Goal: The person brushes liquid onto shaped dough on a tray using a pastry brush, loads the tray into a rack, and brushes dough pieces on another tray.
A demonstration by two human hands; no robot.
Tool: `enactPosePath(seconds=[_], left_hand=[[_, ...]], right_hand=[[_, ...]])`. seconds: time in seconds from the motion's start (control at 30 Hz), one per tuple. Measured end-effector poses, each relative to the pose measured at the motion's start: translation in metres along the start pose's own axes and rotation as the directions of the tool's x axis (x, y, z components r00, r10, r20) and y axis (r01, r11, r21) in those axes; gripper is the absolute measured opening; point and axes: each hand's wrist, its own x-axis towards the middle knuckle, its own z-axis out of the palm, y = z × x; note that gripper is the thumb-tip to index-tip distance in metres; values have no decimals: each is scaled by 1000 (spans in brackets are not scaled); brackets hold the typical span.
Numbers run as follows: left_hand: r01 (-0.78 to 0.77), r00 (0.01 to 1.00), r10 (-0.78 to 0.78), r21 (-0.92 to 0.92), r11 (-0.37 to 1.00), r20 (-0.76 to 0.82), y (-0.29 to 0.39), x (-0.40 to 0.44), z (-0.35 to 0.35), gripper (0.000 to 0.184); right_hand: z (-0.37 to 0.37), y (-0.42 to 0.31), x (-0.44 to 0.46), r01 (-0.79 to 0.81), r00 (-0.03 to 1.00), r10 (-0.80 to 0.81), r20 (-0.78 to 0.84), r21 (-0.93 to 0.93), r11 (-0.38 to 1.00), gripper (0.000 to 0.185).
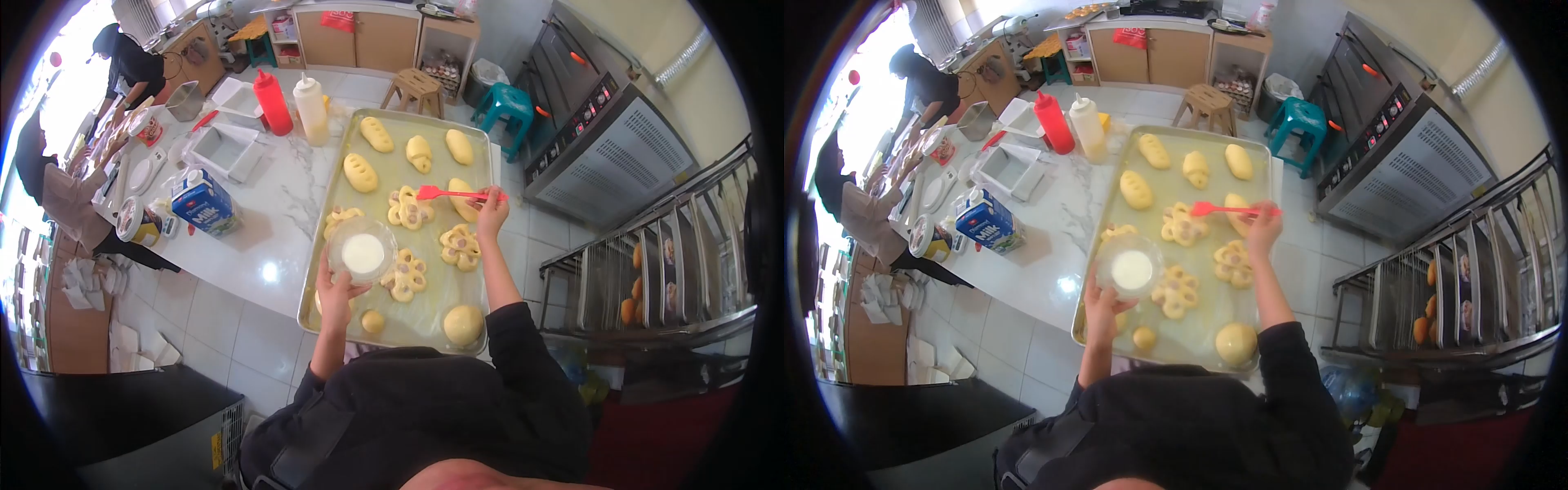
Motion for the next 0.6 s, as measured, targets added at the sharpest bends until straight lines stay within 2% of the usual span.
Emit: enactPosePath(seconds=[0.03,0.13,0.23,0.33,0.37,0.43,0.47,0.57,0.6], left_hand=[[-9,1000,9,-2,1000,-2,1,0,-2,64],[-10,1000,10,-19,1000,-19,4,-4,-6,63],[-2,1000,2,-20,1000,-30,9,-5,-5,63],[0,999,-1,-39,999,-46,14,-7,-3,64],[-3,999,0,-50,999,-54,16,-8,-3,64],[4,1000,-6,-65,998,-22,14,-7,-8,63],[4,1000,-4,-75,997,-10,15,-6,-10,63],[-10,1000,8,-50,999,-26,25,-10,-10,62],[-1,1000,0,-49,999,-20,26,-13,-12,62]], right_hand=[[2,0,2,30,999,-30,-16,8,1000,27],[2,-3,3,46,999,-42,27,-193,980,27],[17,-25,-2,115,993,-112,-45,70,991,28],[33,-24,-4,77,993,-77,87,-3,997,34],[37,-24,-6,100,991,-100,87,0,995,32],[54,-32,-12,140,985,-141,101,22,990,28],[64,-35,-15,134,986,-145,80,129,983,29],[76,-32,-28,233,950,-168,263,-238,943,29],[77,-36,-34,246,954,-188,233,-253,936,29]])
